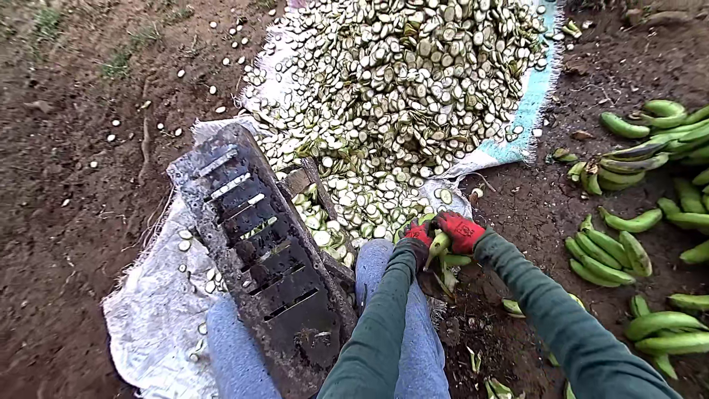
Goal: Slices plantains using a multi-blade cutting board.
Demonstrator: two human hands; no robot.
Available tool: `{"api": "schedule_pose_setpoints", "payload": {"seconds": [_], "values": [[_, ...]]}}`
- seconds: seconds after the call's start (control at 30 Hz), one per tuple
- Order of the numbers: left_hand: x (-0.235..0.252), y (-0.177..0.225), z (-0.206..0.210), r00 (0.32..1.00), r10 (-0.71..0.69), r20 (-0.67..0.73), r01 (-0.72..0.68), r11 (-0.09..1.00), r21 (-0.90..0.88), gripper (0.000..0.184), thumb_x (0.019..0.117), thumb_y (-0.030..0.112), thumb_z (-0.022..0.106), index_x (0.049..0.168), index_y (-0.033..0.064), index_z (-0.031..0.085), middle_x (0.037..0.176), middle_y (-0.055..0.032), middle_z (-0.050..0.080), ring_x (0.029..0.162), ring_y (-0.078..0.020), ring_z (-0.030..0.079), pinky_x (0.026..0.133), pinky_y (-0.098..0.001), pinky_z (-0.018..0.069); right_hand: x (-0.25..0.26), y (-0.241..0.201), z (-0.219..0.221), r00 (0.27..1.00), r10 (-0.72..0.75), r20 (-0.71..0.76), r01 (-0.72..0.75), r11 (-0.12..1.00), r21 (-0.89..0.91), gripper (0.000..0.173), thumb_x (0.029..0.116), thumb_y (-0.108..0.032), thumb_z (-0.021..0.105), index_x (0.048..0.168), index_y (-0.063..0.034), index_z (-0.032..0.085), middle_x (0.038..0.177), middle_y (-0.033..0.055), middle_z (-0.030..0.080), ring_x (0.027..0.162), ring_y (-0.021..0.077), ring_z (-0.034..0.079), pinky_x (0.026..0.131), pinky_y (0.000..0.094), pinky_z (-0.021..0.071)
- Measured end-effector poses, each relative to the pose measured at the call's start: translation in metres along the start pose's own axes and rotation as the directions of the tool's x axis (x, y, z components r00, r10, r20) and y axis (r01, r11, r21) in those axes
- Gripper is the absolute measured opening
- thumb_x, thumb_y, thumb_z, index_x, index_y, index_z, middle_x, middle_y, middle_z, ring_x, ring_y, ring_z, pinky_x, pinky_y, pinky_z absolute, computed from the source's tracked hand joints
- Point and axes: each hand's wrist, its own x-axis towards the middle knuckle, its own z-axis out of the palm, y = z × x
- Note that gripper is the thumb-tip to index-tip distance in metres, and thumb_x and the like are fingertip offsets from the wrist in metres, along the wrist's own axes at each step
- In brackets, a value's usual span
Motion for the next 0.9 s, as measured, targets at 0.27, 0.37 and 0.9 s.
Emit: {"api": "schedule_pose_setpoints", "payload": {"seconds": [0.27,0.37,0.9], "values": [[0.019,-0.015,0.0,1.0,-0.012,0.014,0.014,0.983,-0.182,0.063,0.106,0.03,0.051,0.161,0.0135,0.026,0.161,-0.0148,0.038,0.149,-0.0322,0.037,0.121,-0.0546,0.0284,0.054,0.027,0.023,0.978,0.099,0.181,-0.093,0.995,-0.041,0.084,0.0664,-0.005,0.088,0.143,-0.0015,0.052,0.142,0.0253,0.054,0.132,0.0448,0.052,0.105,0.0652,0.0421],[0.032,-0.023,0.01,0.998,0.018,-0.054,-0.031,0.97,-0.242,0.065,0.1043,0.029,0.054,0.162,0.0208,0.025,0.163,-0.0111,0.036,0.15,-0.0313,0.035,0.122,-0.0575,0.0256,0.07,0.038,0.034,0.965,0.121,0.231,-0.129,0.991,0.02,0.076,0.0701,-0.009,0.086,0.139,-0.0039,0.055,0.134,0.0229,0.06,0.123,0.0406,0.06,0.1,0.0614,0.0482],[0.036,0.0,0.024,0.974,-0.151,-0.169,0.129,0.983,-0.134,0.07,0.0952,0.036,0.064,0.159,0.0332,0.035,0.161,-0.0078,0.039,0.148,-0.0336,0.037,0.12,-0.0592,0.0225,-0.059,0.029,0.039,0.89,0.374,0.262,-0.456,0.756,0.47,0.088,0.0747,-0.017,0.09,0.152,-0.0147,0.047,0.14,0.0242,0.058,0.129,0.0403,0.057,0.108,0.0611,0.0437]]}}
